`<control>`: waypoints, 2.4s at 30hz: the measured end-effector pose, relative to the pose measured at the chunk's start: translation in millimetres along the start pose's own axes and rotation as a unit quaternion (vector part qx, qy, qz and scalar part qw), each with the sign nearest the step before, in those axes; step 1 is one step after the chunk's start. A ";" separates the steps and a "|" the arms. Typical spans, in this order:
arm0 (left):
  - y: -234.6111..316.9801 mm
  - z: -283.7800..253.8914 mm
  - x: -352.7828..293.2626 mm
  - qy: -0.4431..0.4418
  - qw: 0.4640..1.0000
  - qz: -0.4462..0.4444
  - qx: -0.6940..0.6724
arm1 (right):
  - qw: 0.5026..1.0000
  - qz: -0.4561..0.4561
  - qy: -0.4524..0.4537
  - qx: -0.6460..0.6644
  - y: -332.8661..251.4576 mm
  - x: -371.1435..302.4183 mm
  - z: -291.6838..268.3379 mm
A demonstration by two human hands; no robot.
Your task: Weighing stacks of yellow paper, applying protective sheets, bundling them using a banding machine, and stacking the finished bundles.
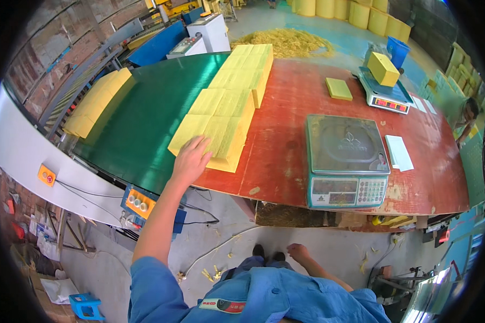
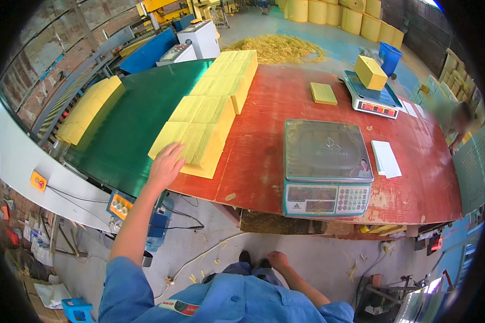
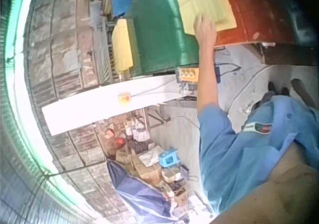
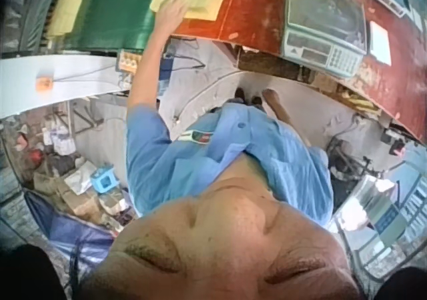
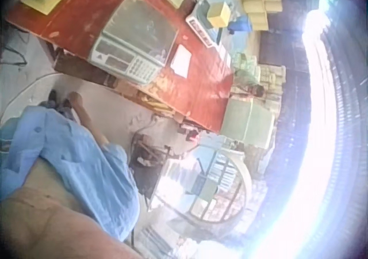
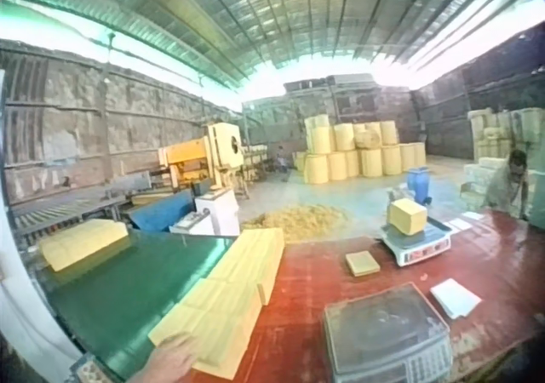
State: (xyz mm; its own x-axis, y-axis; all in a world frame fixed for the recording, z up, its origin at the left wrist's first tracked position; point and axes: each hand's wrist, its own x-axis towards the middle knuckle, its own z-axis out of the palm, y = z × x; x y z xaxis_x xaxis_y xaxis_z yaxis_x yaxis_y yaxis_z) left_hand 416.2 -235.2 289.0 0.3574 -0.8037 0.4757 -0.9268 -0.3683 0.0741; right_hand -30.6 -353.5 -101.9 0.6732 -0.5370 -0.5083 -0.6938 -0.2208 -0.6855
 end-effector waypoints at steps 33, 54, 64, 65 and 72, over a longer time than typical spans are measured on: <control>70.0 39.1 -10.8 -0.101 0.977 0.091 -0.163 | 0.872 -0.003 -0.004 0.490 -333.0 26.0 -95.8; 97.3 22.3 -15.9 -0.073 0.995 0.063 -0.027 | 0.844 -0.163 -0.124 0.495 -262.2 15.2 -16.9; 43.0 38.0 -67.4 -0.071 0.625 -0.375 -0.681 | 0.878 -0.422 0.126 0.186 -321.3 -44.2 -108.9; 60.2 44.0 -64.3 -0.091 0.601 -0.316 -0.729 | 0.868 -0.439 0.165 0.162 -329.9 -56.4 -138.5; 240.2 60.3 40.4 -0.083 0.323 -0.230 -0.914 | 0.779 -0.449 0.438 -0.001 -347.5 -97.1 -285.5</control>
State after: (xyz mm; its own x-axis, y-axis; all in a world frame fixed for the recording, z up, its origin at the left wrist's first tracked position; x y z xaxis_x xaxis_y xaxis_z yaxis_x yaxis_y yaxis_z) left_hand 215.0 -384.3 273.1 0.3676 -0.9300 0.0035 0.7635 0.3040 0.5698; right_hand 72.0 -457.1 334.5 0.4553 -0.5141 0.7270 -0.0434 -0.8283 -0.5585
